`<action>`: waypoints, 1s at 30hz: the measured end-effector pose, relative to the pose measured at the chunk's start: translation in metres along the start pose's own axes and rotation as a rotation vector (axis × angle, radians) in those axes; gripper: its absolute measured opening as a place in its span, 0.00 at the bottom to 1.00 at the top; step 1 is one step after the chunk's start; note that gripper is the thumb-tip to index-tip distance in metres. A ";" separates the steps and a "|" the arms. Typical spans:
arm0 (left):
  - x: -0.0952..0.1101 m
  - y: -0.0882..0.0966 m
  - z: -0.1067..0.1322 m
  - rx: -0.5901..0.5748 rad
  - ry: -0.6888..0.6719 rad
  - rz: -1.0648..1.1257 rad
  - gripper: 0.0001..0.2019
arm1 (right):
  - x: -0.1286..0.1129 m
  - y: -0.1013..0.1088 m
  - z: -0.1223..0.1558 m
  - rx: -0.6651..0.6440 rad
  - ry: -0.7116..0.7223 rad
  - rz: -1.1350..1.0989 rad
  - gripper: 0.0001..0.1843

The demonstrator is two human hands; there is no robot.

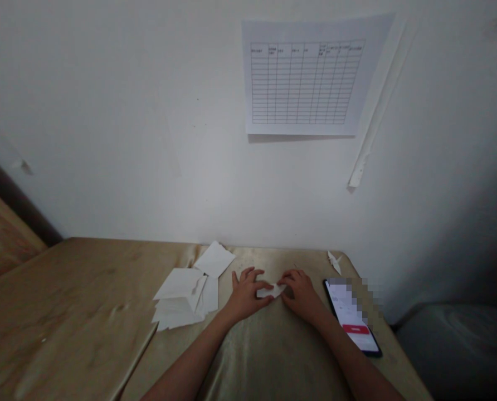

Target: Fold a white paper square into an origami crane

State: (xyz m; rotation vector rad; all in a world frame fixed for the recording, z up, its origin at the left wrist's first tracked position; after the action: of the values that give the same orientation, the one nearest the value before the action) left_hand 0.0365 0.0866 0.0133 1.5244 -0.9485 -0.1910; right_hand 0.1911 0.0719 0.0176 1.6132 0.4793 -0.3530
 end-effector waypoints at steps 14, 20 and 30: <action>-0.005 0.018 0.000 0.123 0.067 -0.003 0.12 | 0.004 0.000 -0.007 0.017 0.025 -0.052 0.12; -0.012 0.026 0.001 0.215 0.076 -0.001 0.16 | 0.016 0.001 -0.013 0.044 -0.044 -0.152 0.13; -0.021 0.007 0.000 0.085 0.144 -0.035 0.33 | 0.018 -0.007 -0.010 0.023 -0.144 0.010 0.17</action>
State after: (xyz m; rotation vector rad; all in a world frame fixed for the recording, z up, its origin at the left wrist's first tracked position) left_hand 0.0193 0.1009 0.0113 1.6105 -0.8249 -0.0656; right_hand 0.2022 0.0837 0.0033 1.5986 0.3586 -0.4655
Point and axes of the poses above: each hand's wrist, its own z-axis away from the middle knuckle, its own y-axis out of the back of the hand, x = y × z, the point moved 9 cm from there along -z, towards the middle knuckle, and after that the axes turned 15 degrees about -y, right-handed, at the moved point
